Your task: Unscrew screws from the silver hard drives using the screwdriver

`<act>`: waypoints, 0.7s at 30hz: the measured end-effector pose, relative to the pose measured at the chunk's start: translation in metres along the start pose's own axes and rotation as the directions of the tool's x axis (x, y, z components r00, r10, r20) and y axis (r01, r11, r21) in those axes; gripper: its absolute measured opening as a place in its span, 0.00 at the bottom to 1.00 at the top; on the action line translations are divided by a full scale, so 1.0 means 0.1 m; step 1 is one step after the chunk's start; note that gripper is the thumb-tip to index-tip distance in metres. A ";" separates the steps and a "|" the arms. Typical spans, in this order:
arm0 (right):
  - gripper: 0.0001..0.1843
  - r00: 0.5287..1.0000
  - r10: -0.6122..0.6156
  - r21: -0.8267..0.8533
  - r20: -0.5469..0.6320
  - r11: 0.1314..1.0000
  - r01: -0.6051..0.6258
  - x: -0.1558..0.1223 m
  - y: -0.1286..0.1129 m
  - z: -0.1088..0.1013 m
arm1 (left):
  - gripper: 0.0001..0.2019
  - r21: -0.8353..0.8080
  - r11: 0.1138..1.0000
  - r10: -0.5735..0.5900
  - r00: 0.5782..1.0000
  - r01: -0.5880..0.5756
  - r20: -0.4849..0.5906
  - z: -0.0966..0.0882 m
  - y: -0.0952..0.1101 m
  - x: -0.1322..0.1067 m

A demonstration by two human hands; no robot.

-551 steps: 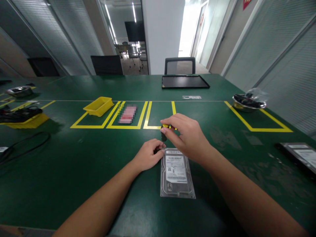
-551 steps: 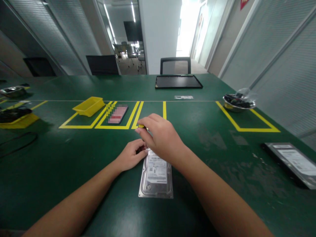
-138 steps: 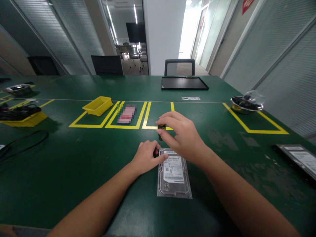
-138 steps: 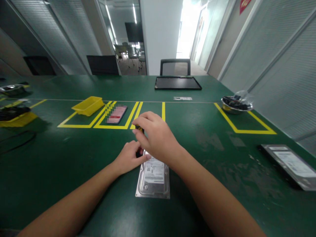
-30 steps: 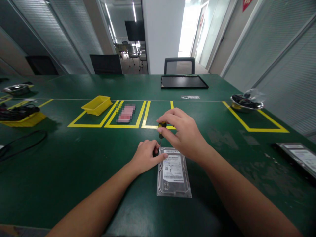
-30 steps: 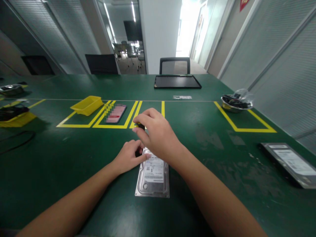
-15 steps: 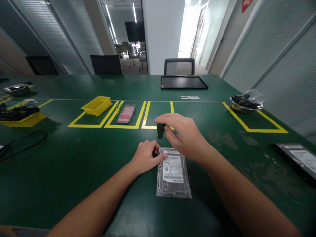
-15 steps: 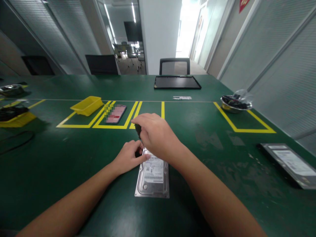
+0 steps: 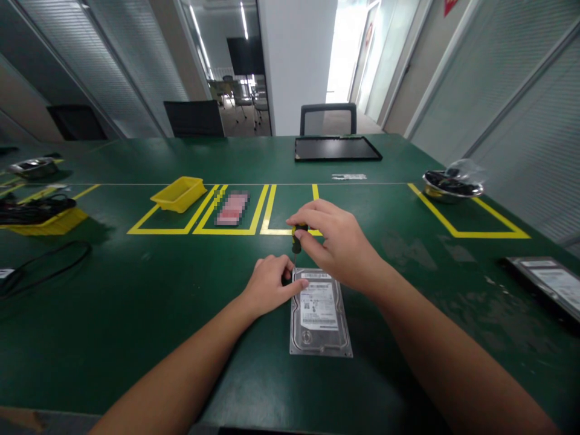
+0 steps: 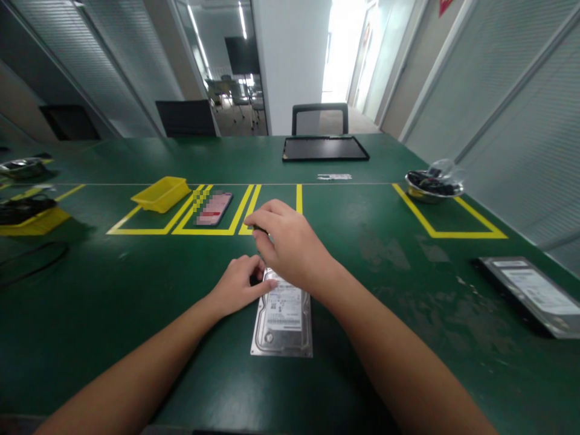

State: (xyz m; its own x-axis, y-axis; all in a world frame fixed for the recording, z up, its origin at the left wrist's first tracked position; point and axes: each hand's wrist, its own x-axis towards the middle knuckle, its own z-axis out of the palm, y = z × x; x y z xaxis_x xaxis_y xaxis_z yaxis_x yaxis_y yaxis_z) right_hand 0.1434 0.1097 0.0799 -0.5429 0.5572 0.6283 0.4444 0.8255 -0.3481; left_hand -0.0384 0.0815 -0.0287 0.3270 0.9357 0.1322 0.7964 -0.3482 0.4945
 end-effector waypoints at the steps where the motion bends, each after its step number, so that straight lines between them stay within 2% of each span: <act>1: 0.12 1.000 -0.009 0.001 -0.002 1.000 0.009 0.00 0.00 0.00 | 0.18 0.004 1.000 0.000 1.000 0.000 -0.003 0.00 0.00 0.00; 6: 0.15 0.999 -0.030 -0.004 -0.031 1.000 0.030 -0.02 0.00 0.01 | 0.18 0.011 1.000 0.010 1.000 -0.010 -0.001 0.01 0.00 -0.01; 17: 0.19 0.998 -0.002 0.015 0.057 1.000 0.001 -0.04 -0.06 -0.05 | 0.18 0.003 1.000 0.006 1.000 -0.006 0.007 -0.03 0.05 -0.06; 21: 0.19 0.998 0.023 0.023 0.054 0.999 -0.025 -0.04 -0.09 -0.08 | 0.18 0.009 1.000 0.001 1.000 -0.001 0.011 -0.03 0.06 -0.08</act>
State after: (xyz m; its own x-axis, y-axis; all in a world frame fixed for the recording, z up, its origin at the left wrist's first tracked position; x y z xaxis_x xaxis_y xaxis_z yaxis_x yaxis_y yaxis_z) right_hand 0.1475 0.0992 0.0857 -0.5698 0.5804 0.5818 0.4414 0.8133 -0.3790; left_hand -0.0378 0.0719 -0.0242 0.3333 0.9347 0.1235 0.8006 -0.3498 0.4866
